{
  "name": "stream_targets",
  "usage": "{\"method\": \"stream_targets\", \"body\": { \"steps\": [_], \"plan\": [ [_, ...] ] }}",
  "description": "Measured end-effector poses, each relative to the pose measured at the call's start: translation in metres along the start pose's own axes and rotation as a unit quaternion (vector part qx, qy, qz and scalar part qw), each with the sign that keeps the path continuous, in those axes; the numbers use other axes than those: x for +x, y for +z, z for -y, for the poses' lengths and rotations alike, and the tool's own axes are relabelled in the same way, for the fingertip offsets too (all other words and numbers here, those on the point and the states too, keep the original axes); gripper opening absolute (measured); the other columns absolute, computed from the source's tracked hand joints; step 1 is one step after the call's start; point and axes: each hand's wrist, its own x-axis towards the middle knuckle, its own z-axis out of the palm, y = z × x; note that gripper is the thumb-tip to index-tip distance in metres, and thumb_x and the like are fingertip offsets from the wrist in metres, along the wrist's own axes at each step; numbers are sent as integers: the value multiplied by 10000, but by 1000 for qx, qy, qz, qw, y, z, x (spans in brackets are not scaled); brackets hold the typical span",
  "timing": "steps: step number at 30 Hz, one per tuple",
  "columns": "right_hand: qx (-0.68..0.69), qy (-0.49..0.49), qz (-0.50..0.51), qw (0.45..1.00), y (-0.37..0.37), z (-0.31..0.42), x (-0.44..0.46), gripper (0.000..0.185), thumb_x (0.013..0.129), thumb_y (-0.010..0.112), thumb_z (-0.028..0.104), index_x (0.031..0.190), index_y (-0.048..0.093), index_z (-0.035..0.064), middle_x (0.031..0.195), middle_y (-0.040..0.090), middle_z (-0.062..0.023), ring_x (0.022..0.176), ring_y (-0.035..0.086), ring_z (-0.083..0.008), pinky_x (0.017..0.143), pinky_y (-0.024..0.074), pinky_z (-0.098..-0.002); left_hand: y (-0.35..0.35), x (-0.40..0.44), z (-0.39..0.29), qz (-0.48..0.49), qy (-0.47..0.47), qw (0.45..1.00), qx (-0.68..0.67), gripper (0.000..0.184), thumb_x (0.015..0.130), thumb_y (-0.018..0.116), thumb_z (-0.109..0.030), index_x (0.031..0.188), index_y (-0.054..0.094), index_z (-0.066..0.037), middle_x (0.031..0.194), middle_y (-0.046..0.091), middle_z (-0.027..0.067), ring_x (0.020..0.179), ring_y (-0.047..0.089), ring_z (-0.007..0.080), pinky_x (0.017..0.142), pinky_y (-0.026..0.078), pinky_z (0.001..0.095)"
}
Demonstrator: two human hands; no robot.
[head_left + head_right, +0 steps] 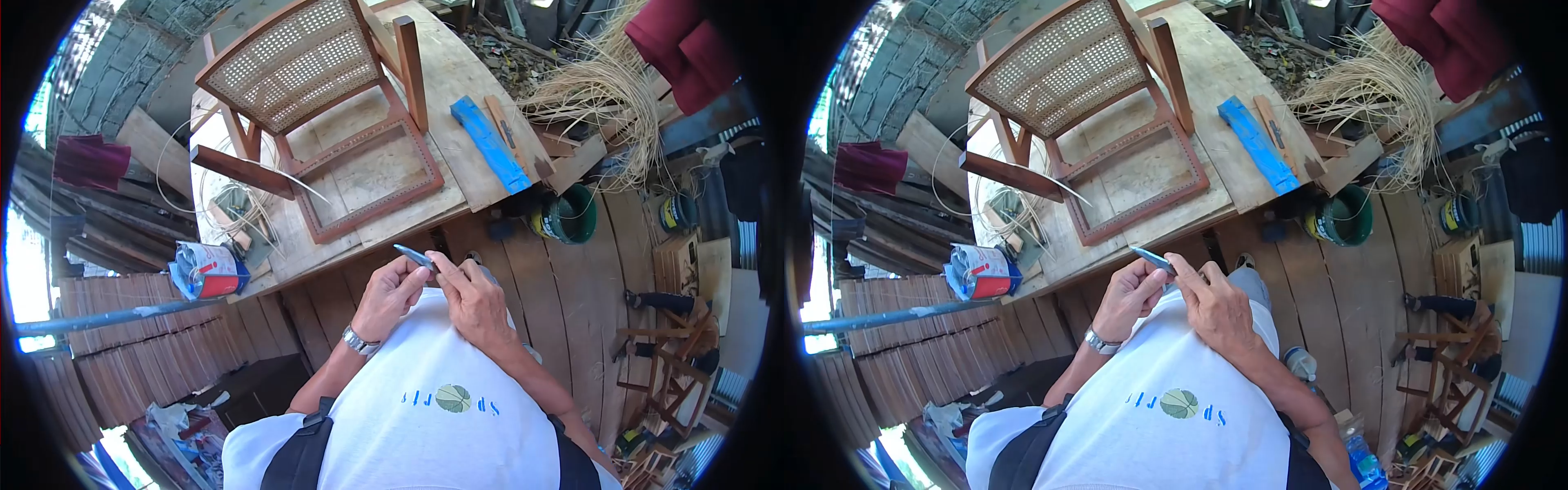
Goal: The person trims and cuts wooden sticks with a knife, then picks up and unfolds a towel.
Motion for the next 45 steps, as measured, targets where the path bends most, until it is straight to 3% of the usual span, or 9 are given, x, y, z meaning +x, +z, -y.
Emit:
{"method": "stream_targets", "body": {
  "steps": [5,18,30,33,36,38,41,43,45],
  "plan": [
    [109,46,42,992,-7,-2,9,479,948,630,123,1420,551,148,863,588,-131,734,604,-322,646,490,-432,-2,3,3,46,-6,985,-166,163,1057,507,-179,1168,549,-66,781,527,-18,538,311,5,479,246,174],
    [103,-18,91,990,-20,-26,27,505,946,633,120,1439,533,162,847,569,-128,708,596,-329,620,491,-436,23,7,6,-21,8,986,-164,202,1038,550,-164,1215,527,-67,861,529,-7,576,310,6,497,267,174],
    [121,-47,120,984,-26,-50,41,418,958,636,136,1373,598,171,796,530,-99,644,584,-252,575,482,-384,40,14,19,-162,134,977,-20,185,997,648,-234,990,613,-53,728,559,-43,583,421,2,490,300,176],
    [289,23,99,952,-28,-53,49,339,975,612,71,1311,618,30,915,630,-51,776,557,-116,773,485,-271,51,10,11,-163,138,977,0,164,1006,630,-206,1010,612,-44,761,584,-36,626,441,4,527,332,161],
    [327,130,234,906,-38,-60,57,306,949,669,87,1241,653,-2,930,641,-17,824,541,-70,779,486,-240,55,8,9,-158,119,980,18,161,1019,603,-194,1026,598,-34,832,643,3,696,533,25,575,407,177],
    [373,128,232,889,-33,-65,61,246,931,700,95,1157,692,-1,928,667,-8,821,541,-42,775,488,-223,57,13,24,-180,144,972,35,160,1016,602,-184,1042,589,-26,835,668,19,727,581,44,603,443,199],
    [394,122,311,856,-32,-67,71,178,936,696,100,1068,703,-19,897,685,-14,781,571,-51,735,492,-224,69,11,19,-234,158,953,109,172,1002,610,-163,1084,566,-18,811,698,41,765,658,87,652,499,244],
    [322,100,287,897,-29,-68,74,144,943,693,113,988,698,-24,836,687,-19,776,600,-59,727,495,-215,74,9,19,-285,107,930,205,170,946,670,-170,1024,602,-36,705,679,79,662,683,176,613,509,300],
    [359,153,282,876,-22,-80,71,144,955,681,133,923,687,-8,770,669,-25,605,540,-28,536,426,-197,81,4,30,-352,125,893,250,164,929,690,-193,949,623,-44,691,664,93,635,667,217,586,499,321]
  ]
}}
